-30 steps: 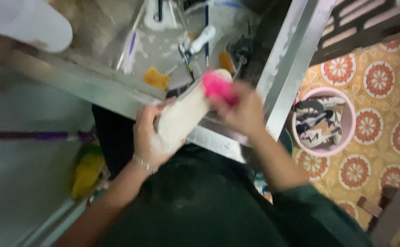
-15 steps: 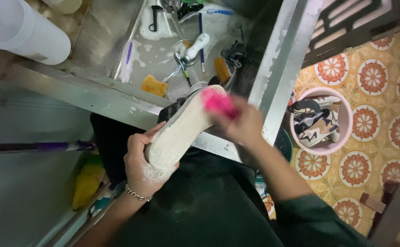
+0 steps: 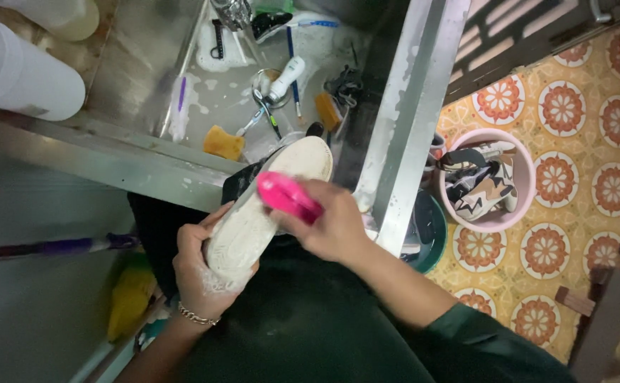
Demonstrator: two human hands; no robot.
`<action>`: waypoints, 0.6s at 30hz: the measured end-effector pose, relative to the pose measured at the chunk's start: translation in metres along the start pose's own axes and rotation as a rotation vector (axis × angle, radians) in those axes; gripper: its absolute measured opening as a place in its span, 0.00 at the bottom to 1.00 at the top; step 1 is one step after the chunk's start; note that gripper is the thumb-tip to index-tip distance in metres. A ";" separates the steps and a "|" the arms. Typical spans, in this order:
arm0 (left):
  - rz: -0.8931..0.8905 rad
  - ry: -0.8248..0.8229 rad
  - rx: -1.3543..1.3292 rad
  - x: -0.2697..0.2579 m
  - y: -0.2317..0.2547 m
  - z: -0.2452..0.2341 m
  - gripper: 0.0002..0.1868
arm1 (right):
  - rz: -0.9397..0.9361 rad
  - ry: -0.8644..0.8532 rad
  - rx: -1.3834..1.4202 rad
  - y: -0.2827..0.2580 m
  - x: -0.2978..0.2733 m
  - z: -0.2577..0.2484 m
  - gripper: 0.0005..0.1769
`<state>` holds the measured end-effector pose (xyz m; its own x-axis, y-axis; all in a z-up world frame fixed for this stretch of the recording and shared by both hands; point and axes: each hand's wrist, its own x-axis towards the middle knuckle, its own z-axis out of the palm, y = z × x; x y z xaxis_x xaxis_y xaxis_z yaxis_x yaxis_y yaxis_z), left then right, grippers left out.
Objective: The person cleans shoes in a sink by rinsing them under a faucet, scrubbing the soles and uppers with a pink brush, and applying cleaning solution from a bottle.
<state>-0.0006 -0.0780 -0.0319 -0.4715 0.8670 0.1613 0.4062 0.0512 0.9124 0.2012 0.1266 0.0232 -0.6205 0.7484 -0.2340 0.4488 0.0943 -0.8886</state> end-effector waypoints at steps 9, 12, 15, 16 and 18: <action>0.099 0.233 -0.024 0.016 0.015 0.013 0.57 | 0.232 0.570 0.123 0.059 0.059 -0.042 0.40; 0.324 0.303 0.036 0.039 0.010 0.022 0.55 | 0.141 0.478 0.910 0.055 0.076 -0.028 0.48; 0.373 0.241 -0.017 0.058 -0.002 0.035 0.55 | 0.049 0.383 1.182 0.047 0.103 -0.027 0.47; 0.396 0.191 -0.055 0.065 -0.008 0.039 0.55 | -0.052 0.359 1.182 0.043 0.114 -0.035 0.47; 0.436 0.147 -0.093 0.083 -0.015 0.047 0.56 | -0.174 0.332 1.179 0.005 0.119 -0.051 0.48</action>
<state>-0.0097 0.0165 -0.0500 -0.3810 0.7178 0.5828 0.5223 -0.3530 0.7763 0.1621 0.2496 0.0105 -0.3441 0.9314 -0.1188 -0.5828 -0.3110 -0.7508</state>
